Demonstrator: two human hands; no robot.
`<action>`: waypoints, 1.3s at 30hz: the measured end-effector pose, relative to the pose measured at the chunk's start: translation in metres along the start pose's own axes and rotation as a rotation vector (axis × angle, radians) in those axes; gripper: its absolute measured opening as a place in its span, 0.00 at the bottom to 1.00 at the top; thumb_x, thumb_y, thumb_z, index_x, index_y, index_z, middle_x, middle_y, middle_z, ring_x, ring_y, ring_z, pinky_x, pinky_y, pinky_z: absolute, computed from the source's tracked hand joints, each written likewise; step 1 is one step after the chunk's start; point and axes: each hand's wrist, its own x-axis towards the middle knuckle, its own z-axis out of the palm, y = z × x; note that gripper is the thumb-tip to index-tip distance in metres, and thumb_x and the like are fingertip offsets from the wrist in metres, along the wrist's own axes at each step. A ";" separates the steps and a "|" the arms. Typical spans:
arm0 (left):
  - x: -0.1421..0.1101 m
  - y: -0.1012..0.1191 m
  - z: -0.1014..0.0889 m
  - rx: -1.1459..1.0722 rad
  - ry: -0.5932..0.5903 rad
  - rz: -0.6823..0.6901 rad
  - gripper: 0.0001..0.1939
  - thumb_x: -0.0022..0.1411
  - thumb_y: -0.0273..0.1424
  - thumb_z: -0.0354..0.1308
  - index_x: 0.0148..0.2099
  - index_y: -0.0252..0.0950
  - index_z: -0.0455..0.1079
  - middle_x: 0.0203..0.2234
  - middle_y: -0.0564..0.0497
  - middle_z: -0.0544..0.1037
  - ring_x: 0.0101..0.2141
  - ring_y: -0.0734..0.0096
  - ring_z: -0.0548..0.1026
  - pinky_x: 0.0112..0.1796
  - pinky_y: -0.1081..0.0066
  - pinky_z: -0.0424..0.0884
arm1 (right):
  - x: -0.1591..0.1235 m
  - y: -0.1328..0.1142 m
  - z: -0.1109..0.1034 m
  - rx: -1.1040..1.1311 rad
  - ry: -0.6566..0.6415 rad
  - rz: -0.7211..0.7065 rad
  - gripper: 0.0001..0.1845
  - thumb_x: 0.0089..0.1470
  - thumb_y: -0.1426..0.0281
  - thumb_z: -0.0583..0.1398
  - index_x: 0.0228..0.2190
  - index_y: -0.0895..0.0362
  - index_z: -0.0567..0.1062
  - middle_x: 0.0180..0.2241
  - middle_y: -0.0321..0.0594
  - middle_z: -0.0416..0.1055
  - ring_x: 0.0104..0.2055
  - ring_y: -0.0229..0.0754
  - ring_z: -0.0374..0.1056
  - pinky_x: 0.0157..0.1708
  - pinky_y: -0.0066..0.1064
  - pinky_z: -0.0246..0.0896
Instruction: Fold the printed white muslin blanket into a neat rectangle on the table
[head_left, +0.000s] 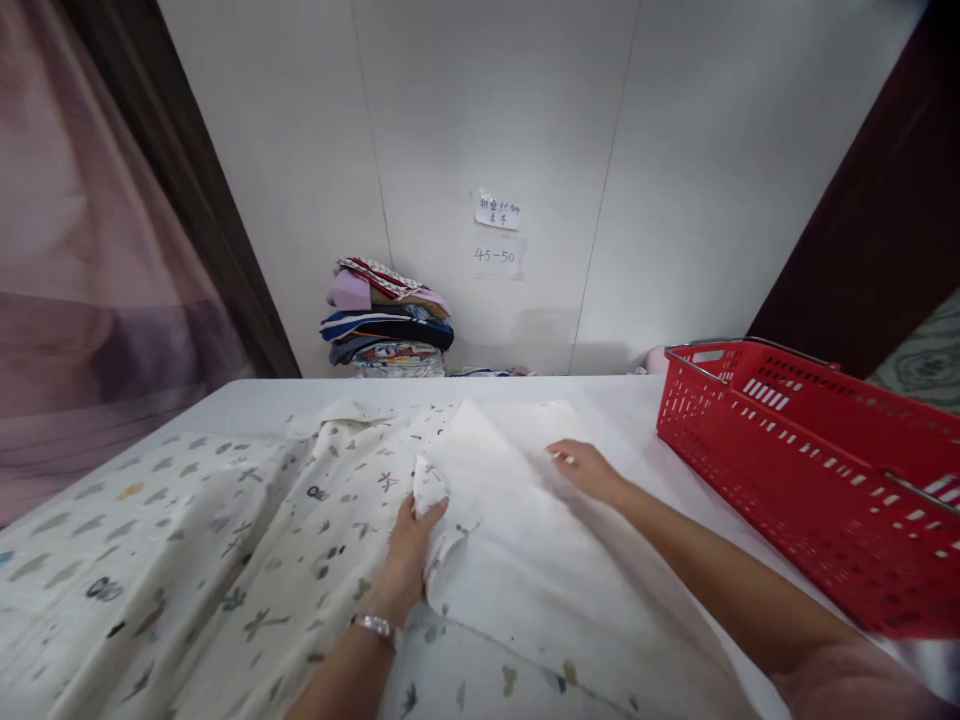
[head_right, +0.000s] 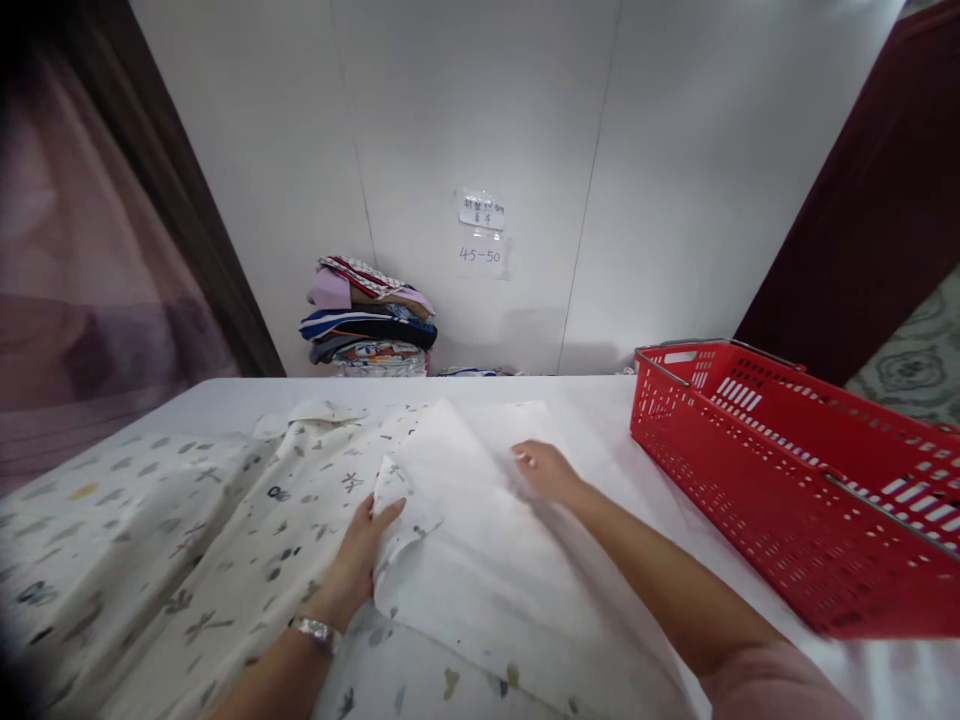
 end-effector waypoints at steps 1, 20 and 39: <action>-0.002 -0.003 -0.002 0.153 0.055 0.110 0.43 0.46 0.36 0.65 0.62 0.39 0.50 0.57 0.40 0.61 0.55 0.53 0.63 0.51 0.59 0.64 | 0.015 0.019 -0.006 -0.104 0.049 0.189 0.18 0.54 0.71 0.53 0.47 0.54 0.71 0.49 0.40 0.69 0.48 0.39 0.65 0.48 0.28 0.57; 0.003 0.008 -0.048 0.598 0.230 0.246 0.06 0.53 0.32 0.53 0.32 0.35 0.68 0.24 0.50 0.74 0.27 0.67 0.71 0.32 0.69 0.66 | 0.001 -0.057 0.017 0.302 -0.377 -0.409 0.22 0.50 0.65 0.58 0.49 0.50 0.70 0.39 0.36 0.73 0.37 0.38 0.67 0.34 0.26 0.61; -0.004 -0.020 -0.066 -0.240 0.173 0.182 0.12 0.52 0.36 0.58 0.36 0.33 0.70 0.29 0.50 0.76 0.26 0.74 0.71 0.29 0.74 0.68 | 0.013 -0.078 0.087 0.379 -0.612 0.122 0.26 0.47 0.57 0.60 0.46 0.59 0.70 0.13 0.27 0.59 0.15 0.31 0.54 0.17 0.24 0.46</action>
